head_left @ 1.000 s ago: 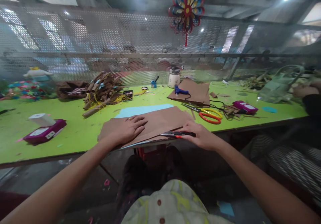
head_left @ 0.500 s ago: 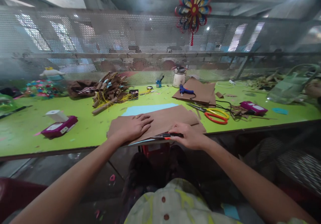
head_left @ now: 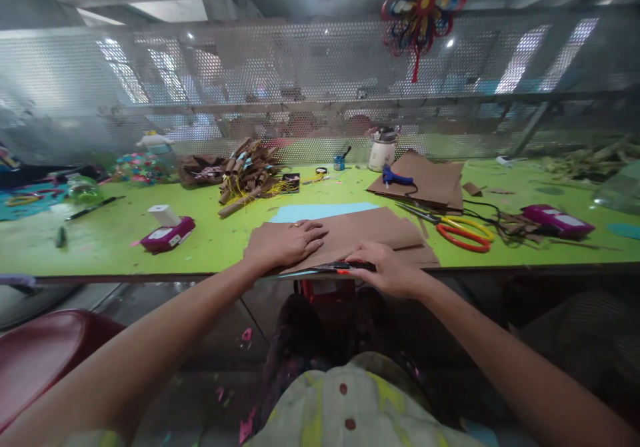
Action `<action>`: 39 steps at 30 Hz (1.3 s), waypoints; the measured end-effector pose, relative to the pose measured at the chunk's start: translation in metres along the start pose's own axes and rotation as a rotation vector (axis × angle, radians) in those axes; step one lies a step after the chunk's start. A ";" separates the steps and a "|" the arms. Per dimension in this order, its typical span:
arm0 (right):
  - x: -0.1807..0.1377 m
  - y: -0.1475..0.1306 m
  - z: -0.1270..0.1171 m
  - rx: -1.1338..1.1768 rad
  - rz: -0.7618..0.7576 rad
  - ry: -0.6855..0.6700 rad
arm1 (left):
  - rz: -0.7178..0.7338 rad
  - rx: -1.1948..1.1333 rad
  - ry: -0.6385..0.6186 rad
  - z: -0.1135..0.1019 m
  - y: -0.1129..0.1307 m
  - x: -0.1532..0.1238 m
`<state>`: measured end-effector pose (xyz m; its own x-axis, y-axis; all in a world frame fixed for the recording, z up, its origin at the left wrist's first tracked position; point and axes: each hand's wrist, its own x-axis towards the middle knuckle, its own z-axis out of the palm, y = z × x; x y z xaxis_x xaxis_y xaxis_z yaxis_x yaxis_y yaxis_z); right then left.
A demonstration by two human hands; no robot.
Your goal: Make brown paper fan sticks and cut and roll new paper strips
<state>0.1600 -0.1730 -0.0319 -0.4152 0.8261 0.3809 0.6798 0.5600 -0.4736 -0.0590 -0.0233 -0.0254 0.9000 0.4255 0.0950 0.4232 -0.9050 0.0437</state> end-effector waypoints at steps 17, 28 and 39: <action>0.019 -0.019 0.015 -0.002 -0.047 -0.018 | -0.001 -0.103 0.071 0.001 0.001 -0.003; 0.022 -0.022 0.017 0.038 -0.012 -0.018 | -0.211 -0.306 0.212 -0.005 0.000 -0.006; 0.026 -0.026 0.017 0.058 -0.045 -0.006 | -0.143 -0.207 0.199 -0.001 0.002 -0.005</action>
<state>0.1211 -0.1650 -0.0234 -0.4482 0.8002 0.3984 0.6240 0.5992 -0.5016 -0.0628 -0.0267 -0.0247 0.7860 0.5586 0.2648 0.4956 -0.8255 0.2701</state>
